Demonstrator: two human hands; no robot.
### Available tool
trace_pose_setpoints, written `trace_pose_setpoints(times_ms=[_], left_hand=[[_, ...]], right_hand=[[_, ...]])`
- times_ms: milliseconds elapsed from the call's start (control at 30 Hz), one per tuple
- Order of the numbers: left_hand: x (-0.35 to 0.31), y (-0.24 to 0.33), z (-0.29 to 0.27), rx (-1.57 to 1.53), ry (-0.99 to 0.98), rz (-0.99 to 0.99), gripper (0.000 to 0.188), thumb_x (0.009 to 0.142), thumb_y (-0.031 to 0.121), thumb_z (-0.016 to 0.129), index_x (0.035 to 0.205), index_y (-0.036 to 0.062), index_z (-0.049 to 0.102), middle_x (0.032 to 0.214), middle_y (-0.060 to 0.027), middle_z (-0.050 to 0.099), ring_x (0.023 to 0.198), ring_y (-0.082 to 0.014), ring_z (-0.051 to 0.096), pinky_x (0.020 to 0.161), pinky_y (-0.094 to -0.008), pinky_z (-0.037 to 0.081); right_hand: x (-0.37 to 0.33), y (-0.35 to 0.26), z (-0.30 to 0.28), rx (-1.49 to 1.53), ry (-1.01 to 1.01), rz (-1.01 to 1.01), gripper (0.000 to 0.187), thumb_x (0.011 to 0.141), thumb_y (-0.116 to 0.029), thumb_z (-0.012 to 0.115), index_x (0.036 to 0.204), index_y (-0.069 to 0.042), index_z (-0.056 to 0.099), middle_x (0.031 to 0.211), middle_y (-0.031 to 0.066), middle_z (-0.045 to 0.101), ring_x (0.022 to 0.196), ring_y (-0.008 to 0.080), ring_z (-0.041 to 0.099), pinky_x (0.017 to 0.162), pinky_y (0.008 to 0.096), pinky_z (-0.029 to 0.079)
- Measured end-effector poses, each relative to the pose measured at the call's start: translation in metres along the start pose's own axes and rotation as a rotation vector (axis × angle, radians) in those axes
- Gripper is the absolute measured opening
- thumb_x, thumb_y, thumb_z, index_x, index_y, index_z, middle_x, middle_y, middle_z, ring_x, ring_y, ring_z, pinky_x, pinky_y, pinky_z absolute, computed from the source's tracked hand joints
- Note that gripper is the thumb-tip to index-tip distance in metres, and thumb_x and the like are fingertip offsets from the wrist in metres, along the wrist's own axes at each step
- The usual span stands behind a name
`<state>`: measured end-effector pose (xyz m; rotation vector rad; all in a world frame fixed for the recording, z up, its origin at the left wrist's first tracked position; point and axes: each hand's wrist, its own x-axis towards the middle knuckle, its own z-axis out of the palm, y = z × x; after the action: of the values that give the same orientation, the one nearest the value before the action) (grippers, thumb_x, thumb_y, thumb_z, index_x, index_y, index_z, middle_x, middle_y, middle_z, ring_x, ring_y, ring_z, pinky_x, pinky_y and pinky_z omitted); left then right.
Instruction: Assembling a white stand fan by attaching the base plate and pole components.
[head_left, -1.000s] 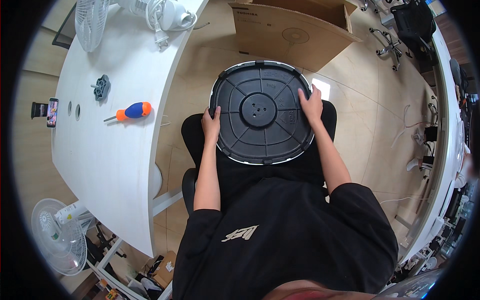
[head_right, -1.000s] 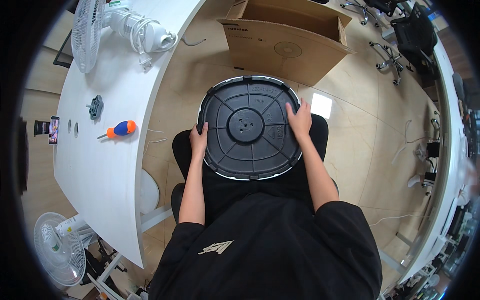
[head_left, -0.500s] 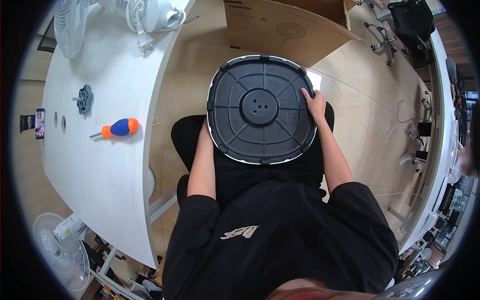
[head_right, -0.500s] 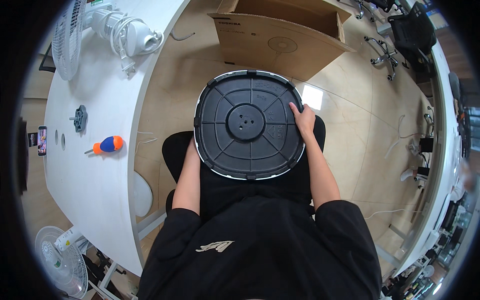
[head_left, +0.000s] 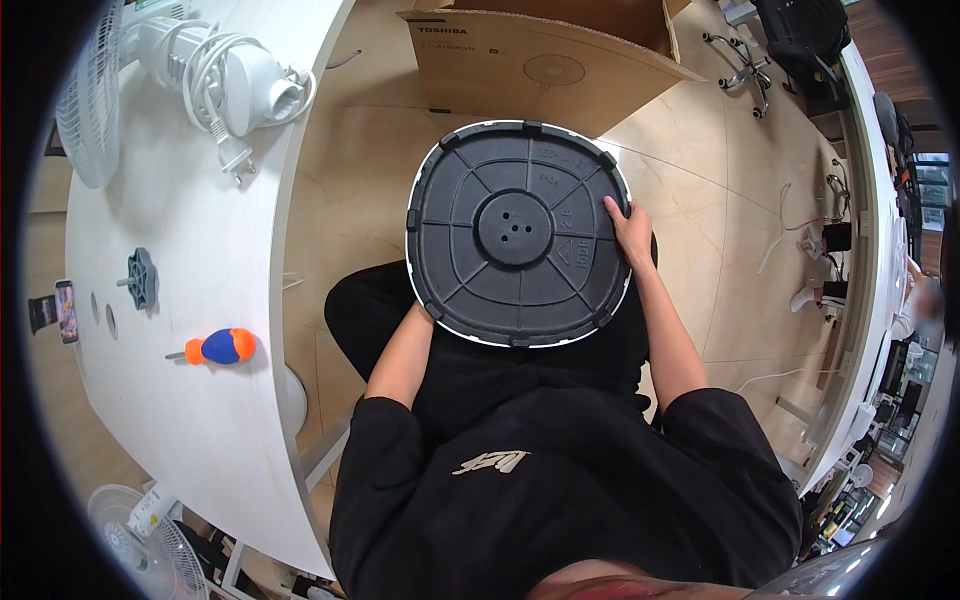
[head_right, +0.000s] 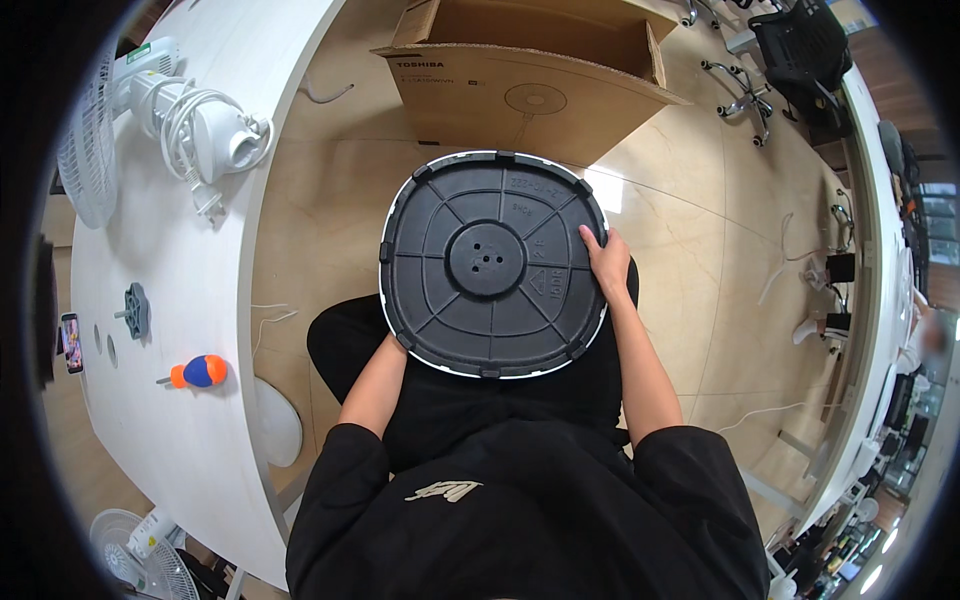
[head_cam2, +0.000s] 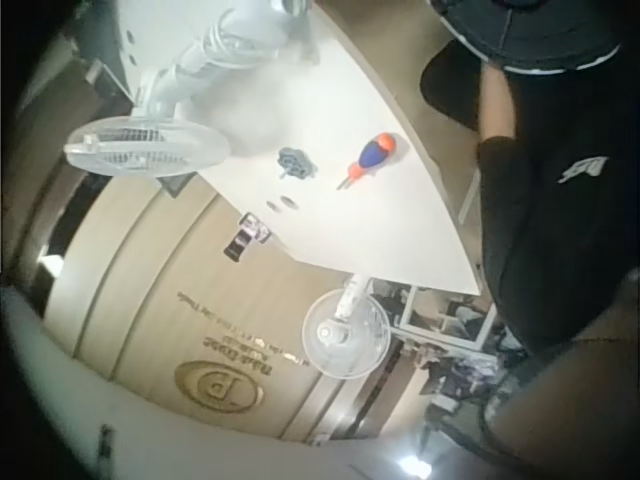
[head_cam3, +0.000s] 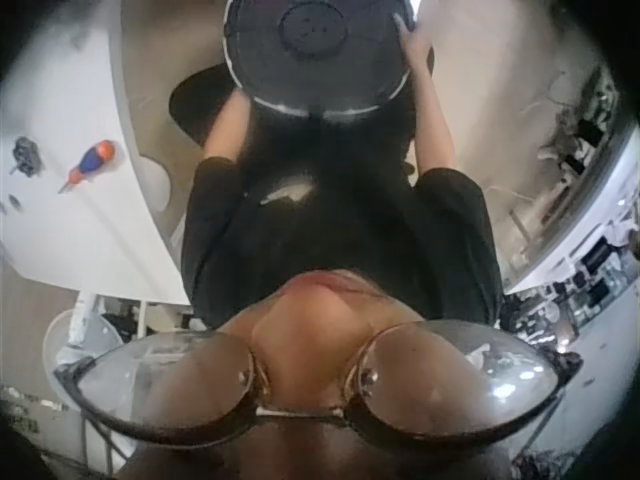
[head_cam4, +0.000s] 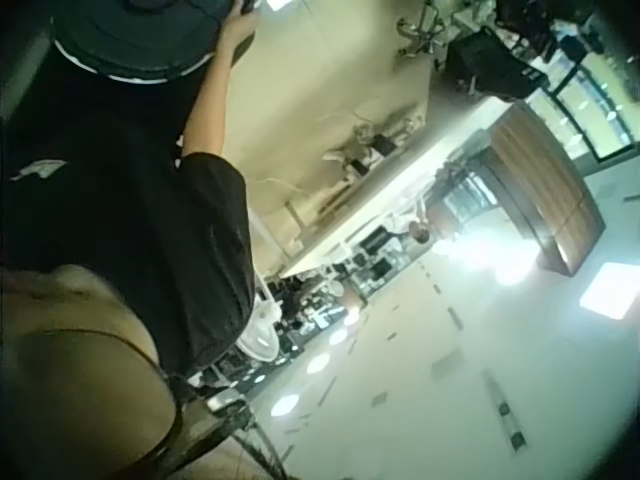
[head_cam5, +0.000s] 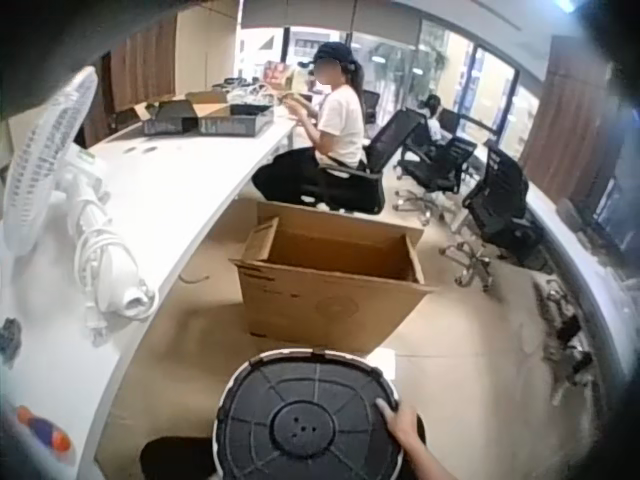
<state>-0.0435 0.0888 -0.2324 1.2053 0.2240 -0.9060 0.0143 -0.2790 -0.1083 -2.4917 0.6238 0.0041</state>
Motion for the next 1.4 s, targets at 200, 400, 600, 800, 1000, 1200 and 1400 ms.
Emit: trace_pose_setpoints(times_ms=[200,400,600,800,1000,1200,1400], left_hand=[[0.035,0.001,0.041,0.251,-0.137,0.179,0.053,0.09,0.03,0.068,0.131,-0.0019,0.057,0.129,-0.0159,0.063,0.119,-0.0255,0.059,0.103,-0.0383,0.047],[0.058,-0.008,0.088,0.373,-0.208,0.354,0.053,0.088,0.027,0.07,0.131,-0.0015,0.056,0.131,-0.0162,0.062,0.119,-0.0261,0.059,0.103,-0.0387,0.047],[0.065,0.015,0.075,0.279,-0.428,0.232,0.057,0.087,0.014,0.067,0.139,-0.0001,0.049,0.141,-0.0111,0.054,0.129,-0.0209,0.05,0.111,-0.0354,0.036],[0.035,0.051,0.107,-0.104,-0.116,0.186,0.056,0.103,0.041,0.046,0.142,0.0002,0.049,0.14,-0.0099,0.055,0.128,-0.0214,0.052,0.11,-0.0325,0.036],[-0.018,0.063,0.153,-0.261,0.177,0.287,0.07,0.104,0.055,0.034,0.14,-0.004,0.047,0.139,-0.0128,0.055,0.126,-0.0197,0.053,0.107,-0.0326,0.04],[-0.062,0.078,0.16,-0.387,0.18,0.335,0.059,0.106,0.045,0.041,0.137,-0.0043,0.048,0.138,-0.0133,0.055,0.127,-0.02,0.051,0.107,-0.0326,0.04],[-0.124,0.125,0.172,-0.259,0.399,0.494,0.056,0.106,0.043,0.045,0.135,-0.0049,0.048,0.131,-0.0132,0.058,0.123,-0.0186,0.053,0.106,-0.0324,0.04]], right_hand=[[0.008,0.03,-0.057,0.192,0.067,0.058,0.044,0.093,-0.039,0.069,0.096,0.005,0.066,0.078,0.0093,0.067,0.073,0.0136,0.058,0.066,0.0327,0.048],[-0.04,0.078,-0.161,0.269,0.208,0.136,0.038,0.096,-0.034,0.067,0.103,0.003,0.066,0.088,0.0059,0.068,0.082,0.014,0.059,0.074,0.0308,0.048],[-0.08,0.103,-0.202,0.336,0.35,0.165,0.035,0.097,-0.031,0.066,0.095,0.004,0.064,0.081,0.0023,0.063,0.077,0.0104,0.053,0.071,0.029,0.046],[-0.084,0.117,-0.187,0.349,0.434,0.152,0.038,0.096,-0.033,0.066,0.097,0.005,0.066,0.081,0.0051,0.065,0.079,0.0117,0.055,0.073,0.0307,0.046],[-0.079,0.098,-0.182,0.314,0.353,0.108,0.038,0.096,-0.033,0.066,0.095,0.005,0.066,0.078,0.0026,0.063,0.075,0.0102,0.053,0.069,0.0292,0.045],[-0.064,0.086,-0.185,0.466,0.216,0.083,0.044,0.099,-0.037,0.061,0.092,0.006,0.066,0.072,-0.001,0.058,0.069,0.0081,0.048,0.064,0.0275,0.041],[-0.066,0.052,-0.201,0.822,0.159,0.007,0.043,0.104,-0.036,0.052,0.099,0.004,0.068,0.084,-0.0007,0.065,0.077,0.0069,0.054,0.07,0.0251,0.044]])
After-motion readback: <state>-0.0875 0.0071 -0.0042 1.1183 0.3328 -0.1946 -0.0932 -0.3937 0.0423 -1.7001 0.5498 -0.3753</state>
